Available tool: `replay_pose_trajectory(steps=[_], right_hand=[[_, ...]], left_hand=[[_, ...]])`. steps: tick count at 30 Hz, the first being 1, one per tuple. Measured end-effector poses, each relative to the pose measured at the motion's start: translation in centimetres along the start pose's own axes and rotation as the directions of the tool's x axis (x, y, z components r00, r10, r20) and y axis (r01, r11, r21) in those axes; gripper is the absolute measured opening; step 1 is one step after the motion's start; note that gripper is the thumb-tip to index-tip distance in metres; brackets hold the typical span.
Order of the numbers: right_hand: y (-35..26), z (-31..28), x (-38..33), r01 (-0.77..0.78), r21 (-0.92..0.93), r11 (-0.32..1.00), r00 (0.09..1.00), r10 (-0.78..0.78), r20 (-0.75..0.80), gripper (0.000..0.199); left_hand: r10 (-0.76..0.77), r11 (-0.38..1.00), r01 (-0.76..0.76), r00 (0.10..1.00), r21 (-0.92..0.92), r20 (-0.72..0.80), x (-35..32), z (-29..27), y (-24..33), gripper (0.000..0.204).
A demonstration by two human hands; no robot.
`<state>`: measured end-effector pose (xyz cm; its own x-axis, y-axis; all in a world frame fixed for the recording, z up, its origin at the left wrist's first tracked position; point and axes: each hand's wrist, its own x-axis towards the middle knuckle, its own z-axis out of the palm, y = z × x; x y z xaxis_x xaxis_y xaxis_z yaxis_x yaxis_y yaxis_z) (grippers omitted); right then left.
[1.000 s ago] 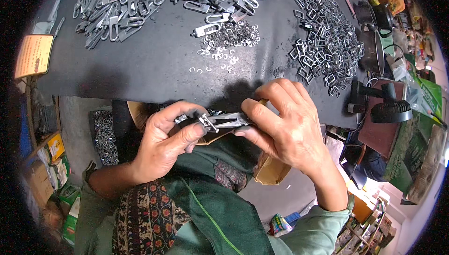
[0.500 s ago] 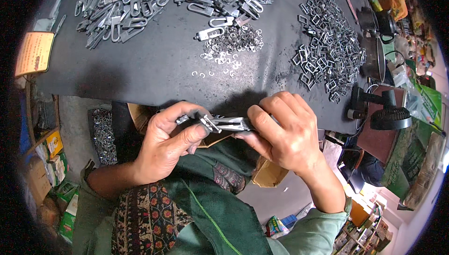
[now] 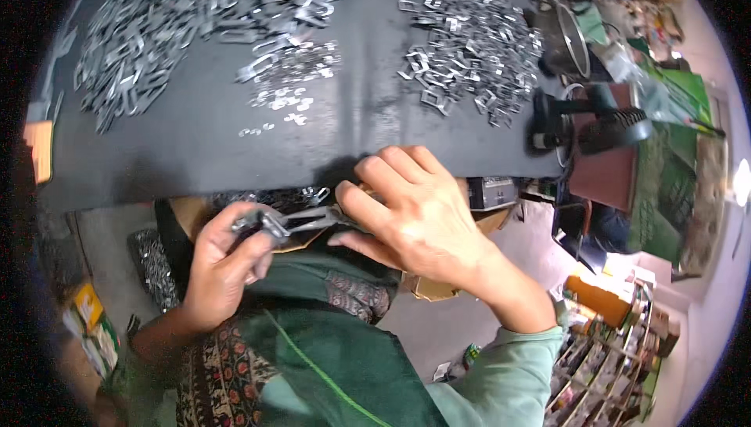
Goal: The person sorts metal hardware components on a workbench and assembles the parts together using pliers and by hand.
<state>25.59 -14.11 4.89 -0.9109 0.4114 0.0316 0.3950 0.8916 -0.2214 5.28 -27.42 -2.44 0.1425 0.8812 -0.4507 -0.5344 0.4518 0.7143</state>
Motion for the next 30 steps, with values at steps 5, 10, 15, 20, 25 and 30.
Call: replay_pose_trajectory(steps=[5, 10, 15, 20, 25, 30], right_hand=[[4.1, 2.1, -4.4, -0.519, 0.088, 0.851, 0.789, 0.516, -0.333, 0.021], [8.3, 3.1, -4.9, -0.694, 0.104, 0.713, 0.6, 0.652, -0.463, 0.025], [8.9, 3.6, -4.1, -0.847, 0.003, 0.532, 0.484, 0.772, -0.412, 0.032], [8.1, 4.3, -3.2, -0.821, -0.07, 0.567, 0.535, 0.719, -0.444, 0.034], [7.6, 4.5, -3.3, -0.767, -0.048, 0.64, 0.583, 0.664, -0.468, 0.028], [5.5, 3.1, -3.6, -0.7, 0.131, 0.702, 0.636, 0.696, -0.334, 0.017]], left_hand=[[-0.026, 0.994, 0.043, 0.986, 0.103, -0.165, 0.6, -3.8, -3.2, 0.034], [0.0, 0.952, 0.058, 0.982, 0.301, -0.19, 1.3, -4.5, -3.4, 0.027], [-0.063, 0.925, 0.093, 0.994, 0.367, -0.093, 1.1, -3.4, -3.3, 0.022], [-0.029, 0.895, 0.051, 0.998, 0.443, -0.057, 1.1, -2.0, -2.6, 0.021], [0.067, 0.876, -0.074, 0.997, 0.477, 0.032, 1.1, -0.9, -1.7, 0.017], [0.051, 0.914, -0.064, 0.998, 0.401, 0.041, 1.2, 0.3, -0.1, 0.016]])
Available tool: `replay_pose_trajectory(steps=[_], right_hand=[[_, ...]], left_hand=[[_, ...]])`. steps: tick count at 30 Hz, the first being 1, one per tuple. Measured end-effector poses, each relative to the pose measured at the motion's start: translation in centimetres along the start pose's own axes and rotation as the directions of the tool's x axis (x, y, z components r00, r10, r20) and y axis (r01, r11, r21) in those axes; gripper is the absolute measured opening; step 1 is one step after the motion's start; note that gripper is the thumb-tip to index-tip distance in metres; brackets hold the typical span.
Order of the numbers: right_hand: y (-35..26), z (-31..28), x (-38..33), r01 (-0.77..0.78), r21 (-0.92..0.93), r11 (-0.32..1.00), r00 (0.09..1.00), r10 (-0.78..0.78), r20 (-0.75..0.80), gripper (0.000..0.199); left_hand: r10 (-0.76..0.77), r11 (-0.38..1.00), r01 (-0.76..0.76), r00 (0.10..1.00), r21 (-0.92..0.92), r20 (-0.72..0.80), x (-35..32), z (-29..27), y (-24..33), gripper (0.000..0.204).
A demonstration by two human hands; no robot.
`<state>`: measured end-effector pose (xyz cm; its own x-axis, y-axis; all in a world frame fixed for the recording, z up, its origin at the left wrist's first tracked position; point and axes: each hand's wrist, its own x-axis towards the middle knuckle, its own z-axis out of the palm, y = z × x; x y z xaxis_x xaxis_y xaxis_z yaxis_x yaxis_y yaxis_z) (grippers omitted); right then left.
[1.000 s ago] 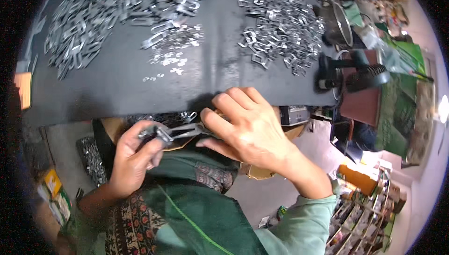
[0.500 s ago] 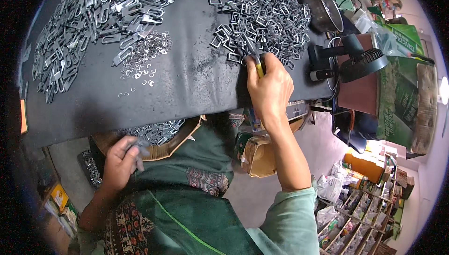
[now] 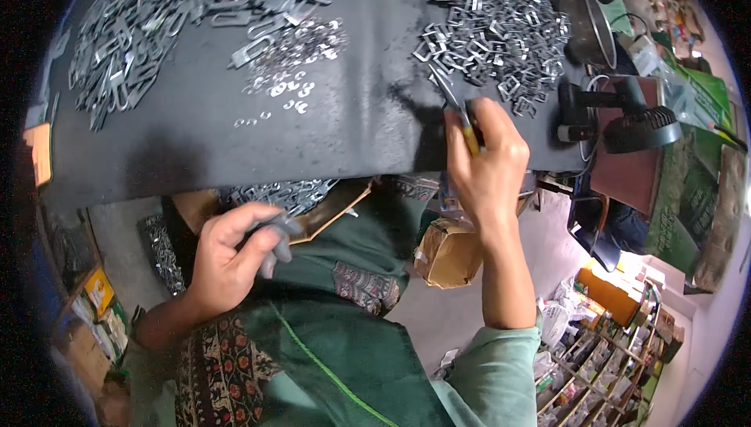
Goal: The person sorts metal hardware components on a workbench and assembles the parts together using pliers and by hand.
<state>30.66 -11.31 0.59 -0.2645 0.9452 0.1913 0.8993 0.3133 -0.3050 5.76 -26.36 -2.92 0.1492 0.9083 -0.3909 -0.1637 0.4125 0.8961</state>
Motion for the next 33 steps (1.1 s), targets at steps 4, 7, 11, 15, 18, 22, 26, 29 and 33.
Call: replay_pose_trajectory(steps=[4, 7, 11, 15, 18, 22, 26, 29, 33], right_hand=[[-6.0, -2.4, -1.9, -0.171, 0.5, 0.849, 0.817, -0.161, 0.553, 0.014], [-6.9, -1.3, -2.4, -0.196, 0.626, 0.755, 0.727, -0.316, 0.61, 0.012], [-7.8, -1.4, -2.1, -0.226, 0.583, 0.78, 0.684, -0.299, 0.665, 0.012], [-7.8, -1.2, -2.0, -0.061, 0.628, 0.776, 0.661, -0.44, 0.608, 0.011], [-8.1, -1.4, -2.0, 0.079, 0.624, 0.778, 0.646, -0.517, 0.562, 0.014], [-8.6, -1.5, -2.3, -0.003, 0.64, 0.769, 0.633, -0.494, 0.596, 0.014], [-9.1, -0.9, -2.6, -0.039, 0.626, 0.779, 0.638, -0.462, 0.616, 0.012], [-9.6, -0.2, -3.0, -0.668, 0.493, 0.558, 0.457, -0.216, 0.863, 0.01], [-10.2, 0.3, -2.1, 0.045, 0.707, 0.706, 0.544, -0.611, 0.575, 0.021]], left_hand=[[-0.042, 0.992, 0.049, 0.997, -0.117, 0.066, 0.1, 0.0, 1.6, 0.017], [0.012, 0.988, -0.004, 0.999, -0.152, 0.052, 0.1, 0.3, 1.7, 0.02], [0.08, 0.991, -0.073, 0.995, -0.115, 0.052, -0.2, -0.1, 1.3, 0.021], [-0.008, 0.985, 0.047, 0.973, -0.165, 0.232, 0.1, -1.5, 1.5, 0.021], [-0.033, 0.986, 0.077, 0.959, -0.146, 0.282, 0.0, -1.8, 1.2, 0.021], [0.123, 0.992, -0.126, 0.974, 0.002, 0.19, -0.5, -1.8, 1.1, 0.016], [0.498, 0.743, -0.495, 0.859, 0.451, 0.121, -1.1, -1.6, 1.0, 0.02], [0.523, 0.731, -0.491, 0.849, 0.474, 0.072, -0.9, -1.6, 1.0, 0.02], [-0.145, 0.984, 0.177, 0.895, -0.037, 0.422, -0.8, -4.7, 1.3, 0.019]])
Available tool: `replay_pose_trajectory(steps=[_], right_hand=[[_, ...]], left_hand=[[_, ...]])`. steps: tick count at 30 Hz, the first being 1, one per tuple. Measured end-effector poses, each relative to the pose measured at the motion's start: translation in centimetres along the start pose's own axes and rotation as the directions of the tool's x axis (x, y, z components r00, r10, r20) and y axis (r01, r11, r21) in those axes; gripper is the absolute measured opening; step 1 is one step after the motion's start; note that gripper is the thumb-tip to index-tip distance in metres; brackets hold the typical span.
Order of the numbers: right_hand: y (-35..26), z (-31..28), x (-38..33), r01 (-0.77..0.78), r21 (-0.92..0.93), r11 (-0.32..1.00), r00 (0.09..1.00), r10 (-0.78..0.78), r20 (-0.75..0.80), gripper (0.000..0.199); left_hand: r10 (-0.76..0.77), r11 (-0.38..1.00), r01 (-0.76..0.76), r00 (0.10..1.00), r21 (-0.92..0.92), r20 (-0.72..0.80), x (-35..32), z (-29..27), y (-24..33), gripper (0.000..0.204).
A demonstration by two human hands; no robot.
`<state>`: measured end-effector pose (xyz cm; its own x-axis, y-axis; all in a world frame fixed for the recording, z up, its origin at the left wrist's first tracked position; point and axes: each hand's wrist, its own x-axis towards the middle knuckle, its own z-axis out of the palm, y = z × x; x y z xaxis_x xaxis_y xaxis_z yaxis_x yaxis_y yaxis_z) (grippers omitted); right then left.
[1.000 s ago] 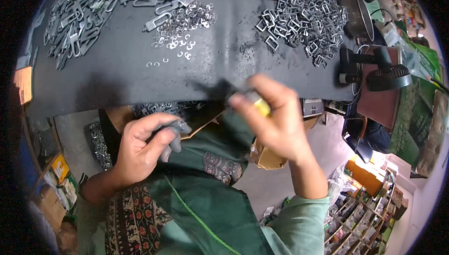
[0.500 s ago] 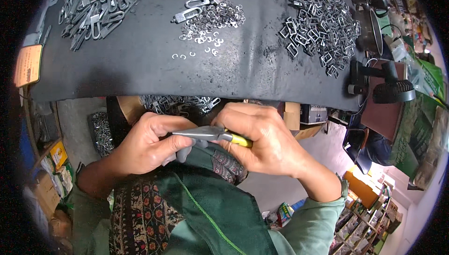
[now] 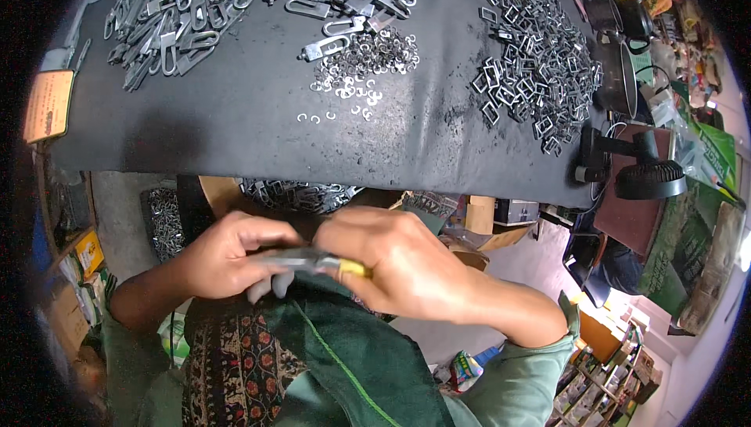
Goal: The person sorts metal hardware components on a workbench and assembles the parts together using pliers and by hand.
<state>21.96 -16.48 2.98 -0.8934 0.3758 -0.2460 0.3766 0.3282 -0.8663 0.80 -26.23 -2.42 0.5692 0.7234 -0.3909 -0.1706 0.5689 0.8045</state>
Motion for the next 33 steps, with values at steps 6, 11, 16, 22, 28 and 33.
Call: replay_pose_trajectory(steps=[6, 11, 16, 22, 28, 33], right_hand=[[0.0, -5.6, 3.3, -0.043, -0.865, 0.499, 0.944, -0.264, -0.2, 0.034], [1.5, -8.0, 5.6, 0.074, -0.966, 0.246, 0.934, -0.356, -0.019, 0.034], [1.1, -8.0, 6.9, 0.202, -0.952, 0.23, 0.931, -0.347, 0.113, 0.034], [0.5, -7.9, 7.3, 0.221, -0.944, 0.245, 0.941, -0.308, 0.14, 0.033], [0.1, -7.8, 7.4, 0.225, -0.951, 0.213, 0.944, -0.289, 0.159, 0.035], [-0.3, -7.8, 7.6, 0.251, -0.943, 0.218, 0.935, -0.307, 0.178, 0.035]], left_hand=[[-0.086, 0.96, 0.064, 0.994, -0.273, -0.071, -1.6, -1.0, -1.4, 0.027], [0.176, 0.979, -0.188, 0.973, -0.075, -0.147, -0.8, -0.7, -2.5, 0.02], [0.236, 0.971, -0.236, 0.933, 0.034, -0.273, -1.0, -1.1, -1.7, 0.014], [0.266, 0.961, -0.277, 0.919, 0.003, -0.29, -1.3, -1.1, -1.5, 0.021], [0.224, 0.967, -0.252, 0.901, -0.028, -0.371, -1.6, -0.6, -0.5, 0.019], [0.316, 0.93, -0.366, 0.82, -0.014, -0.477, -1.3, -0.2, -0.7, 0.02]])
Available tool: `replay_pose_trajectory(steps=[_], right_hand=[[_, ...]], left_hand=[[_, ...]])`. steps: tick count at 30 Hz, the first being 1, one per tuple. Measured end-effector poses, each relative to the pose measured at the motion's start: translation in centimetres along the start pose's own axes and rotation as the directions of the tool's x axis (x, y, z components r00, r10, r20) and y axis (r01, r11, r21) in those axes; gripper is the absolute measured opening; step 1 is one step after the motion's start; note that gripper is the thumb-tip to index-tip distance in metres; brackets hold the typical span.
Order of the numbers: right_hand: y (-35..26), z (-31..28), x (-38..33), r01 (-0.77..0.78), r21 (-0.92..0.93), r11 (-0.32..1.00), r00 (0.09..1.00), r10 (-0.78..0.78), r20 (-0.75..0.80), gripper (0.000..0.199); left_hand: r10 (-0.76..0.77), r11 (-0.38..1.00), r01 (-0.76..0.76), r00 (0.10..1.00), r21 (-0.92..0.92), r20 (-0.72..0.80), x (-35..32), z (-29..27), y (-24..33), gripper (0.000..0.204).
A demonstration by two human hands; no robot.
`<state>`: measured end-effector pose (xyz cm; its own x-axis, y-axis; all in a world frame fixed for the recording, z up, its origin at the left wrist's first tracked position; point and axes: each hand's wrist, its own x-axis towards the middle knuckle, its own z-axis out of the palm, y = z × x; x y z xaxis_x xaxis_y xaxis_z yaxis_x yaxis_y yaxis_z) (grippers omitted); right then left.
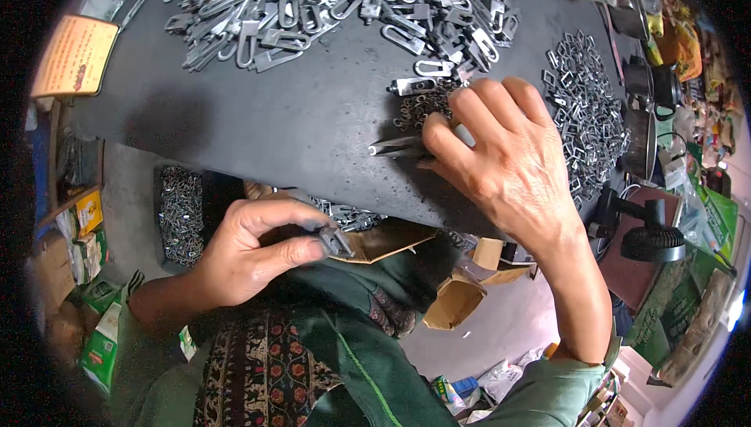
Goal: The person sorts metal hardware components on a workbench and assembles the parts together using pliers and by hand.
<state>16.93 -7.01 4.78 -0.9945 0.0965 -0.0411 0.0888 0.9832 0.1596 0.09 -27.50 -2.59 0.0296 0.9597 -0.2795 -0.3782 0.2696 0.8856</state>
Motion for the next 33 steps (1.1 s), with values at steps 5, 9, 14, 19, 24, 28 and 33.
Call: replay_pose_trajectory(steps=[5, 9, 14, 19, 24, 28, 33], right_hand=[[-0.3, -1.1, -0.2, 0.028, 0.087, 0.996, 0.999, -0.026, -0.021, 0.033], [-0.6, -2.0, -0.3, 0.115, 0.223, 0.968, 0.991, -0.095, -0.097, 0.038], [-1.0, -2.1, -0.7, 0.132, 0.26, 0.956, 0.986, -0.101, -0.13, 0.042], [-1.7, -2.4, -1.0, 0.094, 0.279, 0.956, 0.992, -0.067, -0.104, 0.036], [-2.5, -2.5, -1.8, 0.027, 0.319, 0.947, 1.0, -0.022, -0.018, 0.032], [-4.1, -2.5, -3.2, -0.043, 0.372, 0.927, 0.997, 0.064, -0.046, 0.033], [-6.9, -2.3, -5.9, -0.137, 0.445, 0.885, 0.987, 0.158, -0.011, 0.032]], left_hand=[[-0.038, 0.997, 0.034, 0.998, -0.073, -0.055, -0.2, 0.3, 1.2, 0.02], [-0.162, 0.958, 0.152, 0.987, -0.244, -0.021, -0.2, 0.2, 1.5, 0.023], [-0.224, 0.938, 0.222, 0.974, -0.265, 0.021, 0.1, 0.4, 1.8, 0.022], [-0.21, 0.939, 0.206, 0.978, -0.274, 0.016, 0.1, 0.8, 1.2, 0.023], [-0.183, 0.949, 0.184, 0.983, -0.255, 0.028, 0.1, 0.9, 0.6, 0.024], [-0.108, 0.989, 0.108, 0.994, -0.104, 0.0, -0.2, 1.2, 1.3, 0.021], [0.349, 0.432, -0.299, 0.926, 0.851, 0.148, 0.8, -1.3, 4.7, 0.029]])
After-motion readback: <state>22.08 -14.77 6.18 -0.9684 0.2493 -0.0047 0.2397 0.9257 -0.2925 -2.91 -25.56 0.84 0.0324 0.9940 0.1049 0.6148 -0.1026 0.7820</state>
